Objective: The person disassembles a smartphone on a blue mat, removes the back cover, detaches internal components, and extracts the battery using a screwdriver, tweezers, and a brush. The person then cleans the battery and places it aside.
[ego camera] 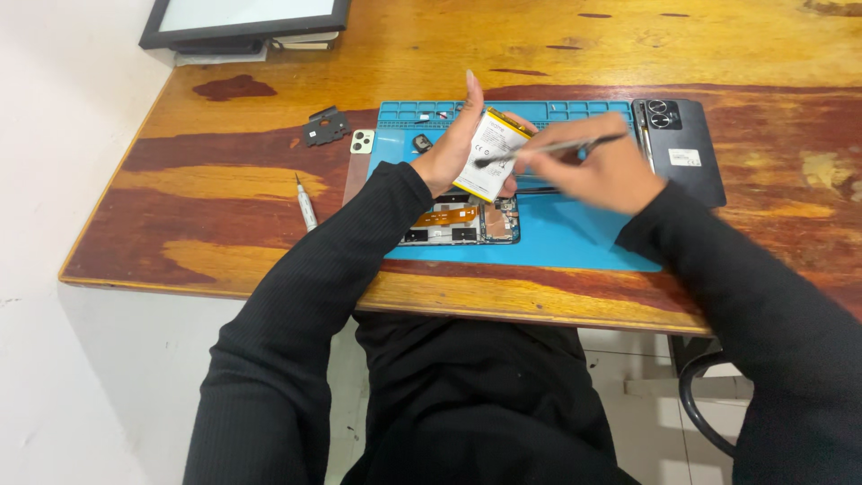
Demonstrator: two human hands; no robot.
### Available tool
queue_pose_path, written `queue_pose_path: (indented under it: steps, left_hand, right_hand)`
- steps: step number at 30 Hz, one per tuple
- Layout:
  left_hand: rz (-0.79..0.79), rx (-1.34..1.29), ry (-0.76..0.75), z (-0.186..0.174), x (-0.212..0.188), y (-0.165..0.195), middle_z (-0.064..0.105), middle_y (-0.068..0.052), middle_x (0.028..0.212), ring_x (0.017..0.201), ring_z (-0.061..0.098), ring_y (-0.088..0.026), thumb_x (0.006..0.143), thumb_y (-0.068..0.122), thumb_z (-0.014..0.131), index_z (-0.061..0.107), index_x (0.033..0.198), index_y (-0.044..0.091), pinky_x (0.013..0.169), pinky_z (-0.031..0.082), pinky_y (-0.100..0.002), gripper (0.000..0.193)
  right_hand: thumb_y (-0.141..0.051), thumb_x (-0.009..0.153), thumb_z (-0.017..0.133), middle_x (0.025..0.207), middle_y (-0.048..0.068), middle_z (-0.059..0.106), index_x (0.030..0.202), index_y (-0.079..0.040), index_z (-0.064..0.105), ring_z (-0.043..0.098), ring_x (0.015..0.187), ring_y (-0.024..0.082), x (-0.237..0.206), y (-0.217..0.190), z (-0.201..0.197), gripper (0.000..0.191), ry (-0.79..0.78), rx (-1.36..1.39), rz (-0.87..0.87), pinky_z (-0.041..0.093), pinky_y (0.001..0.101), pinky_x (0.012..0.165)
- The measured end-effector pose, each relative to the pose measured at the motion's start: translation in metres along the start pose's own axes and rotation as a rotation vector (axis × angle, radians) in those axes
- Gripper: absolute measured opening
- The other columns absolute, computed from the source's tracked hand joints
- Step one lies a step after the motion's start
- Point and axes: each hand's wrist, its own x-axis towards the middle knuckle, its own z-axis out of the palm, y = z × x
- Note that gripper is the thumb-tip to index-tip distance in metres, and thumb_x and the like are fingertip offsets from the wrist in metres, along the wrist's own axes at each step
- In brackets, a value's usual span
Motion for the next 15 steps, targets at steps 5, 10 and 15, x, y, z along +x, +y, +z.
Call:
queue_pose_path:
  steps: [5,10,15]
  left_hand:
    - [0.002,-0.01,0.038,-0.001,0.002,-0.001,0.07,-0.014,0.09,0.073,0.075,-0.022,0.084,0.088,0.017,0.056,0.133,-0.001,0.066,0.068,-0.038,0.109]
    - [0.012,0.027,0.045,0.0,0.0,0.001,0.071,-0.016,0.09,0.072,0.076,-0.024,0.083,0.089,0.018,0.057,0.134,-0.003,0.064,0.067,-0.038,0.112]
    - [-0.013,0.057,0.055,-0.001,-0.002,0.001,0.071,-0.017,0.091,0.075,0.076,-0.024,0.082,0.09,0.018,0.056,0.133,-0.005,0.065,0.067,-0.039,0.114]
  right_hand:
    - [-0.021,0.095,0.077,0.086,0.005,0.074,0.113,-0.008,0.079,0.058,0.069,0.01,0.004,0.021,-0.027,0.022,0.074,-0.079,0.161,0.046,0.0277,0.061]
    - [-0.021,0.092,0.078,0.095,0.004,0.078,0.109,-0.008,0.079,0.066,0.077,0.008,0.002,0.022,-0.014,0.021,-0.028,0.009,0.041,0.053,0.0253,0.068]
    - [-0.02,0.09,0.079,0.089,0.004,0.075,0.106,-0.007,0.079,0.064,0.073,0.009,0.006,0.027,-0.022,0.02,0.013,-0.04,0.077,0.051,0.0261,0.063]
